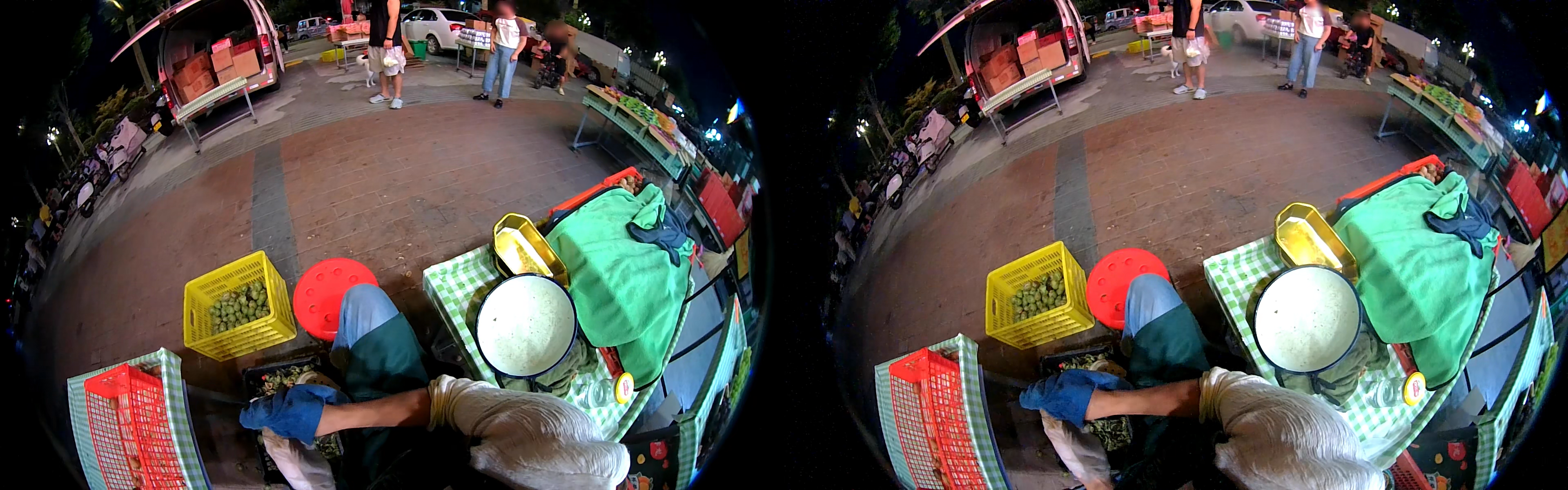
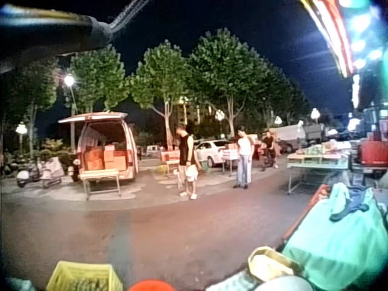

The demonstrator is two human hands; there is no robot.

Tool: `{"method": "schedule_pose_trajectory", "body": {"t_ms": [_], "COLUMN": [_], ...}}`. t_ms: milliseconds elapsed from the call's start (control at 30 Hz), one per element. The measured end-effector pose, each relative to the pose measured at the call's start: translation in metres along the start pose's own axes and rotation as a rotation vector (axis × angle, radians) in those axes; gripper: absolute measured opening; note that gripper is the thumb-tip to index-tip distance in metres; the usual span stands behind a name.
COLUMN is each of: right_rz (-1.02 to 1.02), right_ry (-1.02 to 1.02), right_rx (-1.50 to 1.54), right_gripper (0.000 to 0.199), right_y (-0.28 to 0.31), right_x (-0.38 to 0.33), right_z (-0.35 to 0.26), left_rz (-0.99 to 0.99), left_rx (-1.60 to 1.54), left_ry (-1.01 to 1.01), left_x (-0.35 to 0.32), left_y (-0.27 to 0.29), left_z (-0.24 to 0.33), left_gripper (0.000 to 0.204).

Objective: The person sits at an outdoor market stall and wipes individual nuts with a blue cloth, placing them into a red crate. They occasionally adjust crates and remove gloves before resuming the wiping process.

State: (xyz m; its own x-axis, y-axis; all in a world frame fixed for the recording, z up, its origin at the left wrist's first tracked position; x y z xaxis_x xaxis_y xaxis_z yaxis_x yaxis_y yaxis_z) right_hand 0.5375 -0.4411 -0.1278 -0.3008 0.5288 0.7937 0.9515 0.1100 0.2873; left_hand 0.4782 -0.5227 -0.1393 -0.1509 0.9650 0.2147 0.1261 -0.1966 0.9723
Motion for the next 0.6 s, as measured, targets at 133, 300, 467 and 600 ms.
{"method": "schedule_pose_trajectory", "body": {"t_ms": [133, 300, 467, 600], "right_rz": [-0.237, -0.270, -0.301, -0.128], "right_ry": [-0.087, -0.203, -0.199, -0.230], "right_rx": [0.130, -0.025, -0.214, -0.346], "right_gripper": [0.020, 0.018, 0.017, 0.015], "right_y": [0.026, 0.003, -0.007, 0.011], "right_x": [0.021, 0.009, 0.006, 0.003], "right_z": [-0.021, -0.015, -0.010, -0.002], "left_rz": [0.176, 0.260, 0.218, 0.045], "left_rx": [-0.940, -1.662, -1.890, -1.989], "left_ry": [0.523, 0.704, 0.911, 0.911], "left_x": [-0.017, 0.005, 0.012, 0.016], "left_y": [-0.041, -0.042, -0.011, 0.002], "left_z": [-0.020, -0.004, 0.002, 0.024], "left_gripper": [0.051, 0.052, 0.063, 0.072]}}
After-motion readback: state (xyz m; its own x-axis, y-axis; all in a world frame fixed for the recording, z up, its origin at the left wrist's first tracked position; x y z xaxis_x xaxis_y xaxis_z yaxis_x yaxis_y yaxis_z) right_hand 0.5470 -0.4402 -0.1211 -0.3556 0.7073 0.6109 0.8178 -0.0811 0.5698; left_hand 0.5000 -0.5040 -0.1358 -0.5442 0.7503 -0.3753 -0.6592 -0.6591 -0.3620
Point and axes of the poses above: each hand's wrist, its own x-axis towards the middle knuckle, its own y-axis out of the back of the hand, z = x × y, the point moved 5 cm from there along x, towards the middle knuckle, and after that the axes turned 15 degrees about z, right-handed, at the moved point
